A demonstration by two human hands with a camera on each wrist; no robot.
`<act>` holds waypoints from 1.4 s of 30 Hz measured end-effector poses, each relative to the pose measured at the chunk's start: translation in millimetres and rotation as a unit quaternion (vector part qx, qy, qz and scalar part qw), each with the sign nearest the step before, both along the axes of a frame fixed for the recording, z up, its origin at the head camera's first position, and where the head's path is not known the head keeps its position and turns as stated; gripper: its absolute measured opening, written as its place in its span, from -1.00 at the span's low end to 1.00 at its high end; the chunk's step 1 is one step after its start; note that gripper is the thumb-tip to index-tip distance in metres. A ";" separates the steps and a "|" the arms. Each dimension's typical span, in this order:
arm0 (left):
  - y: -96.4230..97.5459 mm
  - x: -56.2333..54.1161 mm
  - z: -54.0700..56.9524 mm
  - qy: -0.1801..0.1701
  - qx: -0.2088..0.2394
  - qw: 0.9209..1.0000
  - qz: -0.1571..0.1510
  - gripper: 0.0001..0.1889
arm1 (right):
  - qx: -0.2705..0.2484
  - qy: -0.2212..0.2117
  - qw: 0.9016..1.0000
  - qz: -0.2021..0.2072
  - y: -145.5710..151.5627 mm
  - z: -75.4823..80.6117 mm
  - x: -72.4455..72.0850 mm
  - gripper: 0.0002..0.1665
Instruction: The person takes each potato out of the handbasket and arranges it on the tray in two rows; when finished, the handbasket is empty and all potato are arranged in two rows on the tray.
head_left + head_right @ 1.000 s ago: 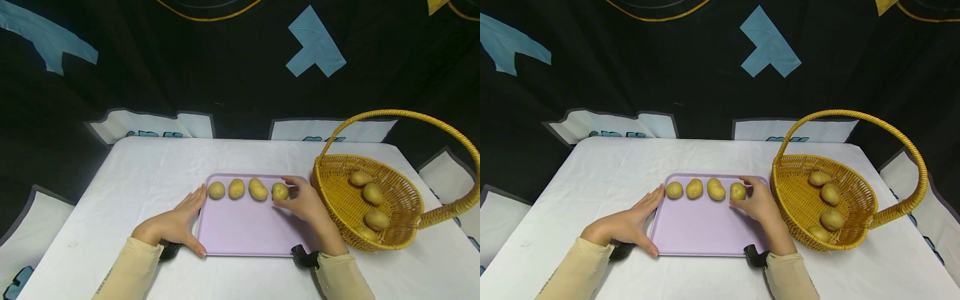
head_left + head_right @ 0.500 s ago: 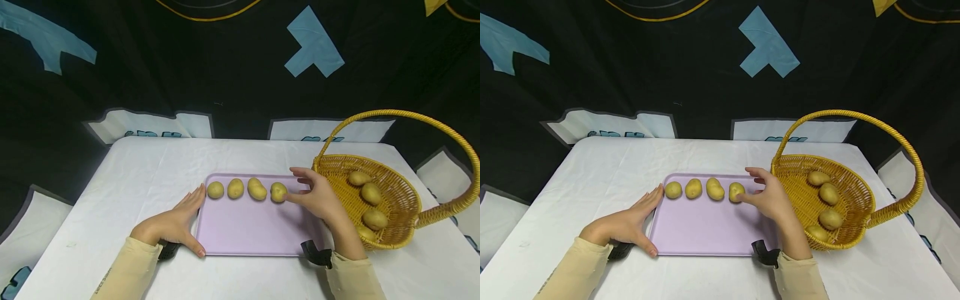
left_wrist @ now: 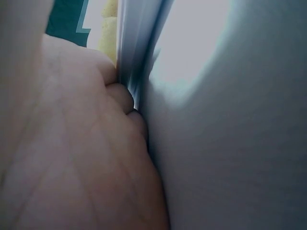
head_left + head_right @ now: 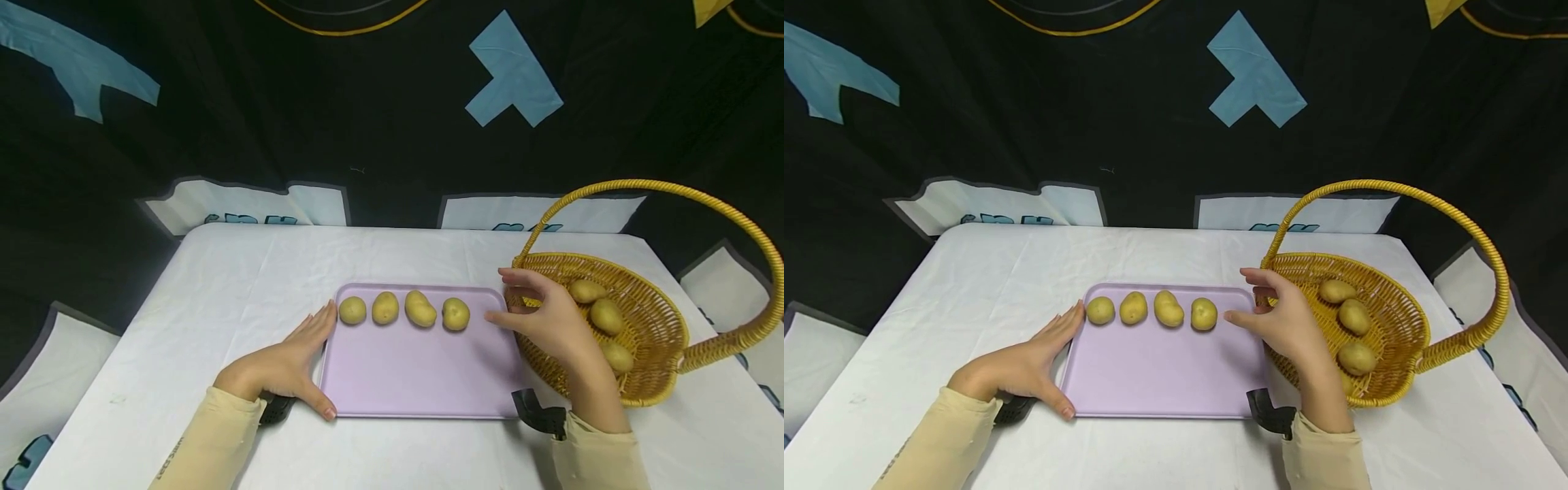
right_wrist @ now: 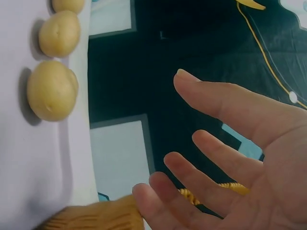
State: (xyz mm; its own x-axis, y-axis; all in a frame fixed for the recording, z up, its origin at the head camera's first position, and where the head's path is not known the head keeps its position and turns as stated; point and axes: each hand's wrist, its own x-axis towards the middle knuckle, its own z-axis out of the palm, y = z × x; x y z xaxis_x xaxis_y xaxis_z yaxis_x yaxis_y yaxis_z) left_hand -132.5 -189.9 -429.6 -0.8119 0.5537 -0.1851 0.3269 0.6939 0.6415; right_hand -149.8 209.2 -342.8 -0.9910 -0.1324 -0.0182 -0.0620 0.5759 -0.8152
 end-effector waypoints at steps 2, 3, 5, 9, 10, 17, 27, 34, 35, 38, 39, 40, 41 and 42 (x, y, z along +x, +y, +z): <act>-0.2 0.1 0.4 0.000 0.000 1.000 0.000 0.75 | 0.003 0.004 1.000 0.000 2.6 2.3 1.5 -0.10; -0.3 0.2 0.4 0.000 0.001 1.000 0.000 0.75 | 0.004 0.006 1.000 -0.001 4.0 3.2 1.9 -0.11; -0.5 0.5 0.4 -0.002 0.001 1.000 0.001 0.75 | 0.006 0.009 1.000 0.000 6.1 4.2 2.6 -0.13; -0.8 0.7 -0.4 -0.003 0.001 1.000 0.001 0.75 | 0.013 0.006 1.000 0.003 8.7 5.0 3.4 -0.17; -0.9 0.7 -0.5 -0.003 0.000 1.000 0.002 0.75 | 0.015 0.005 1.000 0.003 9.1 5.2 3.7 -0.17; -0.3 0.0 -1.0 -0.002 -0.001 1.000 0.002 0.76 | 0.011 0.004 1.000 0.005 14.3 8.2 6.5 -0.21; 0.2 0.2 -0.5 0.001 -0.002 1.000 0.002 0.76 | 0.065 -0.018 0.998 0.000 41.6 13.4 12.6 -0.23; 0.6 0.5 0.6 0.002 0.001 1.000 0.000 0.75 | 0.116 -0.077 0.990 0.036 65.7 9.0 17.3 -0.23; 0.7 0.5 0.7 0.003 0.000 1.000 0.000 0.75 | 0.118 -0.085 0.989 0.039 68.2 8.2 17.4 -0.25; 0.9 0.3 0.6 0.002 0.000 1.000 0.000 0.75 | 0.121 -0.106 0.986 0.043 74.6 6.6 17.5 -0.31; 1.0 0.2 0.5 0.002 0.000 1.000 0.001 0.75 | 0.123 -0.113 0.985 0.044 76.4 6.3 17.6 -0.33; 1.1 0.1 0.4 0.002 0.000 1.000 0.001 0.75 | 0.127 -0.116 0.984 0.045 78.1 6.1 17.7 -0.35; 1.2 0.0 0.3 0.002 0.001 1.000 0.001 0.75 | 0.133 -0.122 0.983 0.044 79.7 6.2 17.9 -0.37; 1.2 -0.1 0.1 0.001 0.001 1.000 0.001 0.75 | 0.138 -0.126 0.981 0.043 81.4 6.2 18.2 -0.37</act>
State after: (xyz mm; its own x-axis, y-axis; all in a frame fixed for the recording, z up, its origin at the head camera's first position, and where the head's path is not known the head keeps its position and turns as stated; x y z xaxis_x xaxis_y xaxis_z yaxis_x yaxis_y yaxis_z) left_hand -132.6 -188.6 -429.5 -0.8141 0.5516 -0.1817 0.3268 0.6938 0.6418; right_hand -131.6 290.6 -336.6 -0.9359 -0.1708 -0.3081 0.0636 0.7784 -0.6246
